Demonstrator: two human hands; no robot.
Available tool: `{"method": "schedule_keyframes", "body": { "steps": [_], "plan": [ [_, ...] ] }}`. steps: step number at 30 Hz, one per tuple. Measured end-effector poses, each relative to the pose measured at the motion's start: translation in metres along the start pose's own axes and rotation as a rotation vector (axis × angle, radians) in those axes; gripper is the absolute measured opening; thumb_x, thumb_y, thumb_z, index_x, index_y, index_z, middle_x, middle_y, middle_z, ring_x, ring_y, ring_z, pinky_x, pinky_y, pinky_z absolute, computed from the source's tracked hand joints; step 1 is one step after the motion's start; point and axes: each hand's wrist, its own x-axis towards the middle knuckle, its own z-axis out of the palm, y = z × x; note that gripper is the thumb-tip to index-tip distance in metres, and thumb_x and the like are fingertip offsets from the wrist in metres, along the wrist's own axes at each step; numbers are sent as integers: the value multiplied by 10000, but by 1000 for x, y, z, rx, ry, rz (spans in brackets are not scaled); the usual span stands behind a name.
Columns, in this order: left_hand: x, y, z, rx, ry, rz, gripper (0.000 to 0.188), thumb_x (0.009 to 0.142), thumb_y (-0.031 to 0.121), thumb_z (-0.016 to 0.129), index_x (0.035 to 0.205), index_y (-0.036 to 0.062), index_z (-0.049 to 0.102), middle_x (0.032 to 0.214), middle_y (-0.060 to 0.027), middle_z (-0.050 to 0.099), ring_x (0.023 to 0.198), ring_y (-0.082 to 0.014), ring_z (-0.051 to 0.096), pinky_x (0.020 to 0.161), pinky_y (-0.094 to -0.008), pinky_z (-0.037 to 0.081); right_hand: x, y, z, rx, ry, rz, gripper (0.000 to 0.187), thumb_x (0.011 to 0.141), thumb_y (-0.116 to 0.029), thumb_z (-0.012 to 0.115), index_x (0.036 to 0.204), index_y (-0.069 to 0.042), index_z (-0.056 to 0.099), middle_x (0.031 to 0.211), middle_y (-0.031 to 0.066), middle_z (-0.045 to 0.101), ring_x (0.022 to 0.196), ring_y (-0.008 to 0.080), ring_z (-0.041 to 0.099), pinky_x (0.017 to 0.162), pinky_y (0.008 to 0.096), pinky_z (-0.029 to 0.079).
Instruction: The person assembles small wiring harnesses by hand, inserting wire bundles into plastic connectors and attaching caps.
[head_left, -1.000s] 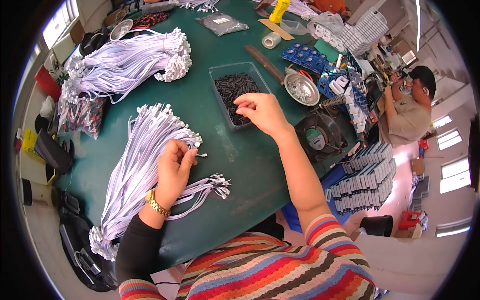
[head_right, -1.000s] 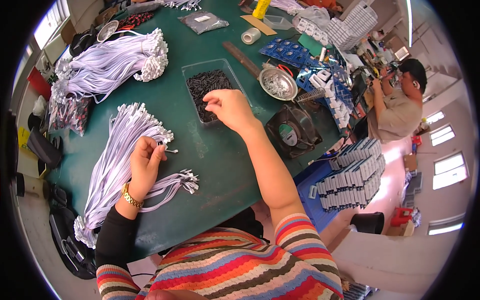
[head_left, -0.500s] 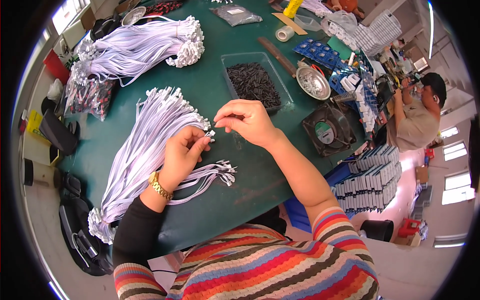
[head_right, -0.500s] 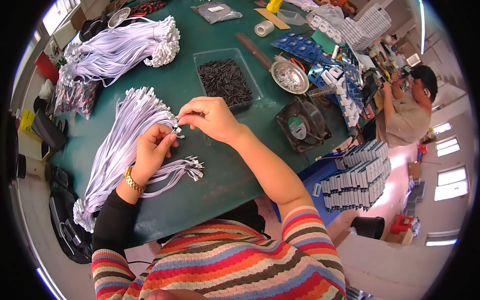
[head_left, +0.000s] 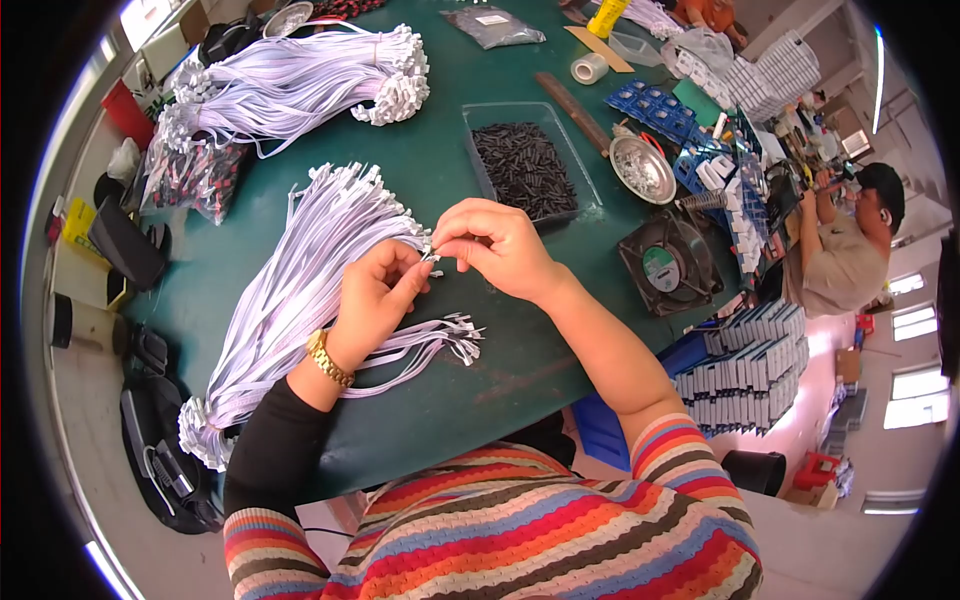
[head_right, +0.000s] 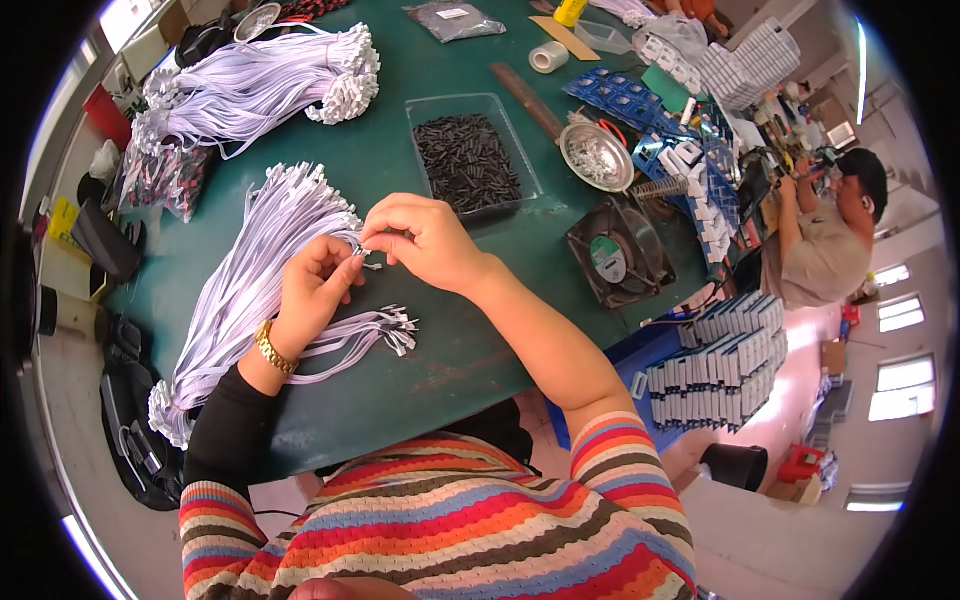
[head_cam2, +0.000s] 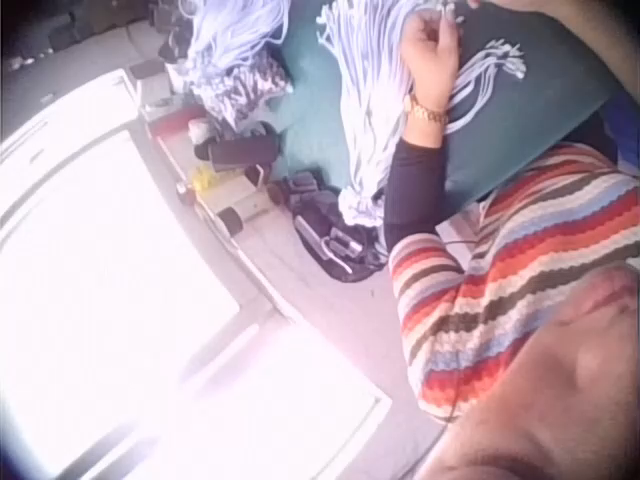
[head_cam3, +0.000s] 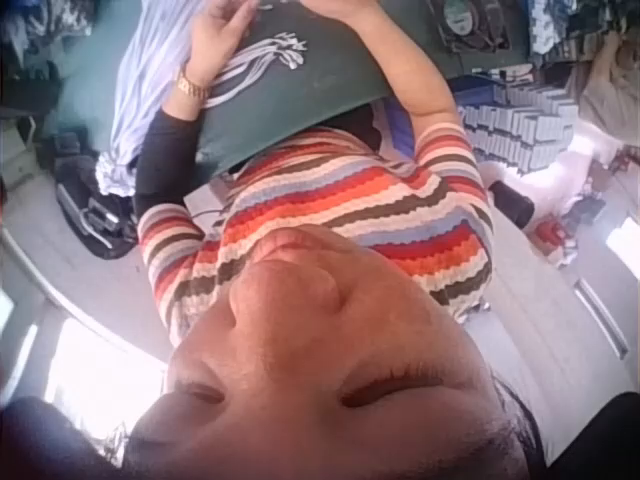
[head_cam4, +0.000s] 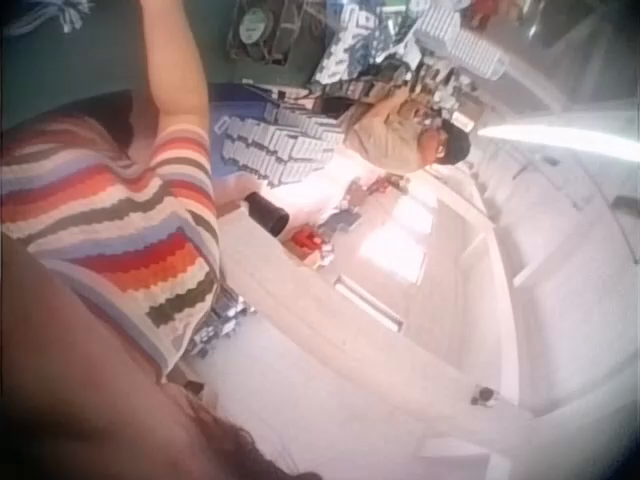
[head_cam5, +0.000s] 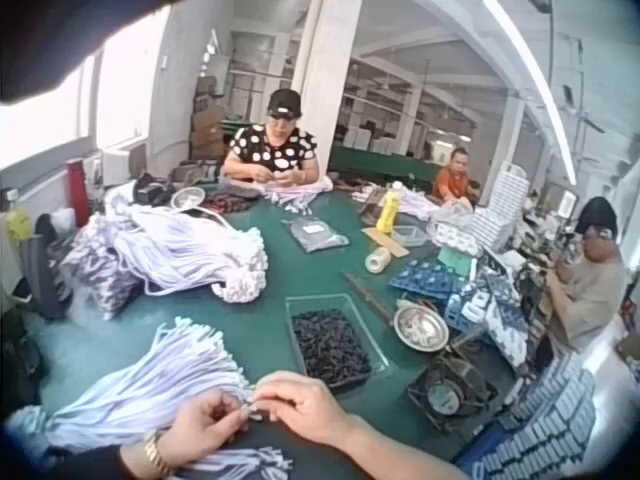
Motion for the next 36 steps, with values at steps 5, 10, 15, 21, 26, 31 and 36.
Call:
{"method": "schedule_keyframes", "body": {
  "steps": [5, 10, 15, 21, 26, 31, 36],
  "plan": [
    [0, 0, -2, 41, -32, 2, 120, 920, 116, 620, 894, 27, 544, 722, -17, 617, 577, -37, 526, 493, -178, 415, 2, 6, 2, -140, -30, -146, 94, 807, 57, 661, 877, -5, 670, 907, 60, 628, 683, 98, 604, 568, 232, 498],
    [1, -1, -1, 37, -22, 15, 99, 916, 92, 618, 896, 28, 545, 722, -14, 619, 563, -37, 517, 490, -178, 414, 3, 5, 0, -258, -32, -279, 110, 788, 22, 695, 890, -16, 678, 886, 48, 636, 691, 101, 607, 571, 228, 493],
    [1, -4, 1, 19, -1, 34, 92, 904, 71, 627, 890, 33, 545, 719, -13, 623, 541, -36, 504, 485, -178, 411, 9, 0, -45, -446, 263, -36, 137, 794, -113, 711, 910, -44, 688, 868, 81, 660, 744, 214, 637, 646, 309, 495],
    [0, -4, 1, 27, -9, 33, 101, 900, 70, 633, 867, 33, 545, 718, -16, 624, 539, -36, 501, 485, -177, 405, 8, 7, -66, -804, 16, 430, 198, 763, -131, 693, 951, -69, 690, 835, 90, 674, 791, 260, 649, 716, 365, 499],
    [1, -2, -1, 55, -2, 32, 73, 889, 39, 632, 864, 20, 567, 707, -13, 632, 557, -34, 519, 492, -194, 430, 7, 8, -65, -806, 47, 434, 151, 746, -137, 701, 882, -74, 708, 781, 95, 685, 755, 259, 652, 694, 363, 498],
    [1, -4, 0, 55, -5, 40, 87, 894, 57, 634, 868, 22, 559, 709, -14, 628, 549, -36, 514, 487, -187, 422, 6, 5, -72, -754, 34, 464, 121, 728, -164, 717, 810, -76, 719, 789, 94, 690, 726, 256, 652, 669, 362, 494],
    [0, -2, 2, 66, -16, 57, 101, 900, 69, 633, 865, 24, 550, 712, -18, 626, 543, -39, 514, 484, -182, 417, 4, 11, -77, -667, 88, 363, 124, 742, -148, 721, 832, -63, 720, 781, 91, 680, 694, 227, 638, 650, 328, 489]
  ]
}}
